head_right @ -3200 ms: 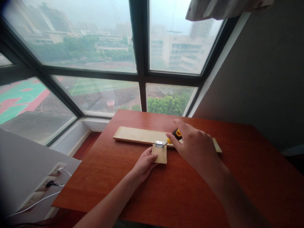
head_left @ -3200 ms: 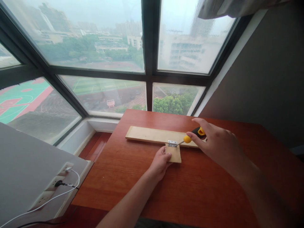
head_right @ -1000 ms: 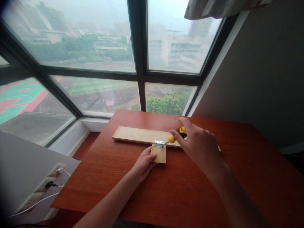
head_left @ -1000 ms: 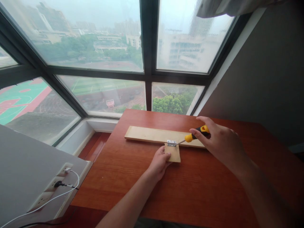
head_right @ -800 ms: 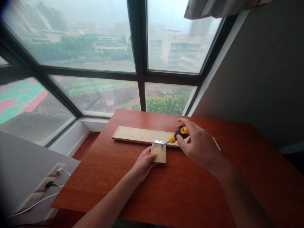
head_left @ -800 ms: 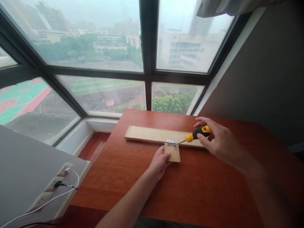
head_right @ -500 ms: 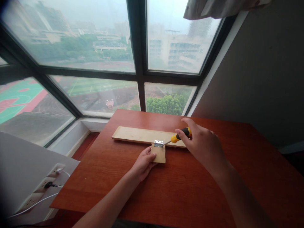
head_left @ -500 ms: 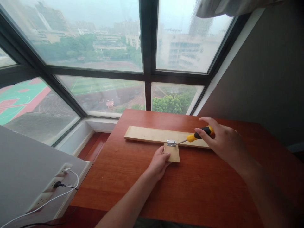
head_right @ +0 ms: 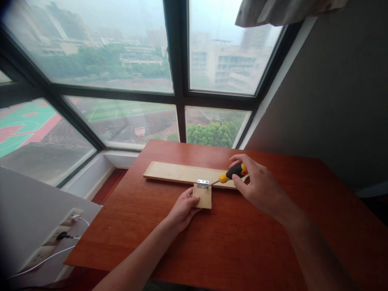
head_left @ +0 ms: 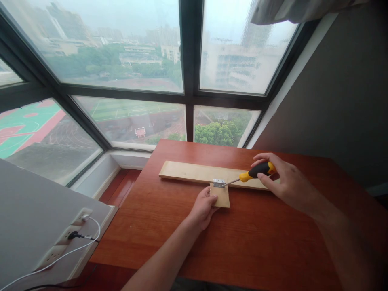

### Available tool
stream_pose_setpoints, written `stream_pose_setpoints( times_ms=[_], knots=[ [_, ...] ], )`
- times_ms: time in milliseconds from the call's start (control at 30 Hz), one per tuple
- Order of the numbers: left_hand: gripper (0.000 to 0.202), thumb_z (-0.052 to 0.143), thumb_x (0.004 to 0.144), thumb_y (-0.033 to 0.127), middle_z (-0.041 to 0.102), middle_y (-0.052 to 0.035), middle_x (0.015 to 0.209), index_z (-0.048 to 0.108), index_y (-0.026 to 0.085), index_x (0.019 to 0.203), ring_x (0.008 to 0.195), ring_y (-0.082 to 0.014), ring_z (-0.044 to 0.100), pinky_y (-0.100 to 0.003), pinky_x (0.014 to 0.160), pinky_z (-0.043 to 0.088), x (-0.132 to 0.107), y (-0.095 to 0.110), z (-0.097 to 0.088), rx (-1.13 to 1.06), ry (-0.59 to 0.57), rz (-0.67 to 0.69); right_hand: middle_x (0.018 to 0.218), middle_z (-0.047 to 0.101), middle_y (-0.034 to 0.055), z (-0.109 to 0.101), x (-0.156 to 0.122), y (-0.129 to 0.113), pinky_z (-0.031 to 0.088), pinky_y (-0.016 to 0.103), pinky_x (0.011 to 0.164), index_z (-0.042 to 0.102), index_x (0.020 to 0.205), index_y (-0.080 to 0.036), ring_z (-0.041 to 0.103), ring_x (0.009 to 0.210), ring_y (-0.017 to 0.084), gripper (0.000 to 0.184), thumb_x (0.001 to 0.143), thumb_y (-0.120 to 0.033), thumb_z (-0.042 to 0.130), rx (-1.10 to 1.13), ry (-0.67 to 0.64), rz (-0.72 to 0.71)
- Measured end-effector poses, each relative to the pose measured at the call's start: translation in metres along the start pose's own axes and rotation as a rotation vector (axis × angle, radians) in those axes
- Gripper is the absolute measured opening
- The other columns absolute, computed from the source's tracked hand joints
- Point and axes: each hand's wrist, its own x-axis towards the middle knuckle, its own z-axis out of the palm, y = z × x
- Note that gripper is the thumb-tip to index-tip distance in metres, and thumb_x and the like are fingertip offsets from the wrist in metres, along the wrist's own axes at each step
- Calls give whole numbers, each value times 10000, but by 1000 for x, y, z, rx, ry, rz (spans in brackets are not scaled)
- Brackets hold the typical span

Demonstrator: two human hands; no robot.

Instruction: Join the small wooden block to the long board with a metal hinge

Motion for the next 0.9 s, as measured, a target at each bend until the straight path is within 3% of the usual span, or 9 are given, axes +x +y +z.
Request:
stream_pose_setpoints(
  times_ms=[133, 333, 533, 600, 700, 767, 900],
  knots=[
    [296, 637, 705, 64, 694, -115, 1012, 612, 137, 990, 865, -204, 662, -317, 766, 555, 0, -1, -1, -3, -6, 7, 848, 683, 25, 4, -1, 3, 471, 292, 582, 571, 1155, -241, 610, 581, 160, 329, 868, -396, 531, -177, 77, 35],
    [293, 635, 706, 70, 693, -118, 1013, 616, 139, 990, 878, -211, 661, -326, 773, 555, 1, -1, -1, -7, -10, 6, 766, 687, 18, 6, -2, 6, 393, 286, 557, 628, 959, -252, 627, 615, 190, 328, 877, -544, 504, -311, 124, 24],
    [303, 609, 728, 58, 686, -123, 1040, 601, 136, 1021, 883, -209, 660, -320, 765, 557, 0, -1, -1, 7, -9, 6, 598, 627, 15, 5, -2, 3, 314, 289, 497, 611, 833, -255, 586, 553, 225, 480, 844, -702, 435, -449, 126, 156],
    [298, 604, 734, 59, 686, -121, 1035, 599, 135, 1022, 879, -207, 660, -314, 762, 557, 0, -1, 0, 15, -10, 4, 646, 647, 19, 4, -2, 1, 340, 294, 502, 602, 864, -255, 598, 574, 225, 422, 849, -655, 470, -409, 109, 173],
    [299, 598, 736, 55, 687, -119, 1032, 599, 135, 1025, 879, -205, 659, -310, 761, 556, 0, -1, -1, 19, -10, 3, 896, 698, 35, 1, -3, 0, 439, 296, 561, 575, 1006, -250, 634, 627, 186, 258, 864, -462, 533, -177, 19, 125],
    [309, 598, 730, 51, 687, -121, 1031, 601, 134, 1027, 877, -204, 659, -310, 764, 555, 1, -1, -1, 13, -7, 0, 1044, 688, 46, -1, -3, 1, 492, 285, 629, 554, 1078, -250, 661, 706, 172, 242, 860, -353, 540, -19, -37, 69],
    [313, 599, 722, 48, 690, -121, 1016, 601, 132, 1024, 854, -198, 660, -309, 752, 556, 2, -1, -2, 4, -3, -4, 1034, 697, 44, -2, -5, 6, 515, 284, 657, 572, 1099, -251, 667, 750, 185, 277, 842, -355, 578, 12, -9, 74]
  ],
)
